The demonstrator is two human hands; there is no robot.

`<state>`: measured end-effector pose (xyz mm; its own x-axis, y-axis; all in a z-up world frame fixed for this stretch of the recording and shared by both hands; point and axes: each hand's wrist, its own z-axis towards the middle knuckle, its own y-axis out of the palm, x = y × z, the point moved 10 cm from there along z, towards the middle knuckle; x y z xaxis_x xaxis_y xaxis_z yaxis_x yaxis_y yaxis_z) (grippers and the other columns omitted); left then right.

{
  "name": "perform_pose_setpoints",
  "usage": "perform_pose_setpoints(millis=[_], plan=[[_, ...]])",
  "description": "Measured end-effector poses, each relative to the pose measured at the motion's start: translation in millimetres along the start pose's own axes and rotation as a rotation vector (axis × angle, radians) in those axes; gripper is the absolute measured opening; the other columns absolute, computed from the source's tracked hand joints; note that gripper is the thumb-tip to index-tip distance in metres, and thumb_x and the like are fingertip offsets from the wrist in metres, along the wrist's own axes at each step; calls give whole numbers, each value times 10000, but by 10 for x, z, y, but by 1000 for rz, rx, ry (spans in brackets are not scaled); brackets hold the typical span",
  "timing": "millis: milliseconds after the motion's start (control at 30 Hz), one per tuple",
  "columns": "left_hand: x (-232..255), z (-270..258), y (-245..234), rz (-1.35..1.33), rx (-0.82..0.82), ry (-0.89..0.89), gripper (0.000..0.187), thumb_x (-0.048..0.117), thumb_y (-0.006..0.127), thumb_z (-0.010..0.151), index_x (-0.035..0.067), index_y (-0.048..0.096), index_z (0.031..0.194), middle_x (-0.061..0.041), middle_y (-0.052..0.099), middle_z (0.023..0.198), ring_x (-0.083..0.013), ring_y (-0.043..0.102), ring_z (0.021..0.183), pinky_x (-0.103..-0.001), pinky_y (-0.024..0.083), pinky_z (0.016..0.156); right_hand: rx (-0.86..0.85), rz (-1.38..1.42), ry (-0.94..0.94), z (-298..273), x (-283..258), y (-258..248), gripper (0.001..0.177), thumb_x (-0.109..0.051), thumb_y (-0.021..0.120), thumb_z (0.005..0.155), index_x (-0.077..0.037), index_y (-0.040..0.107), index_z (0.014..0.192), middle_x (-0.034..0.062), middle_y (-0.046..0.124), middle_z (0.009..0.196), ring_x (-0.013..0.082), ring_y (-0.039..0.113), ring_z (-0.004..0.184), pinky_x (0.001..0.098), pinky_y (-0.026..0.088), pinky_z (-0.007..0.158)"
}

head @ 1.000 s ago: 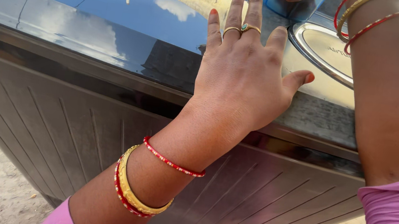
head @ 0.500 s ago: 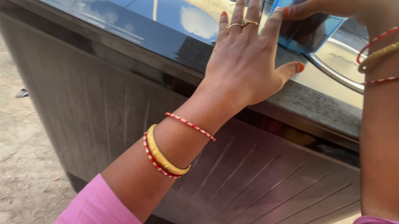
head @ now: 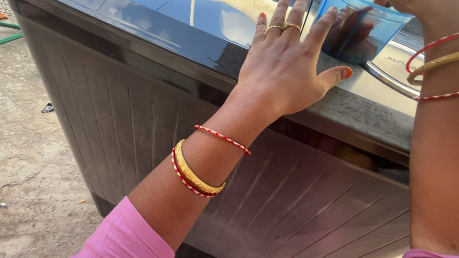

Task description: The person cleans the exterior of a washing machine by hand using a cloth. The person wipes the front panel, top lid, and control area, reaching up to touch a blue container on top of the machine.

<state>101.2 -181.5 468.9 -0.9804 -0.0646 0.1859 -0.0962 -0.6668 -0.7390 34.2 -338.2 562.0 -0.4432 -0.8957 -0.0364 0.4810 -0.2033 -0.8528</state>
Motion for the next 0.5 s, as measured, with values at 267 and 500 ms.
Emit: perform_pose_setpoints(millis=[267, 500], plan=[[74, -12, 33, 4, -118, 48, 731, 743, 405, 925, 395, 294, 1558, -104, 139, 1669, -340, 60, 1541, -574, 84, 1228, -11, -53, 70, -11, 180, 82, 427, -402, 671, 1072, 19, 724, 1021, 163, 704, 845, 265, 669, 729, 405, 548, 658], [80, -9, 34, -16, -69, 68, 714, 742, 351, 916, 367, 386, 1523, -118, 202, 1640, -328, 85, 1523, -563, 89, 1215, 1, -64, 128, -118, 324, 83, 426, -403, 666, 1074, 17, 723, 1021, 160, 705, 845, 259, 673, 731, 404, 553, 665]])
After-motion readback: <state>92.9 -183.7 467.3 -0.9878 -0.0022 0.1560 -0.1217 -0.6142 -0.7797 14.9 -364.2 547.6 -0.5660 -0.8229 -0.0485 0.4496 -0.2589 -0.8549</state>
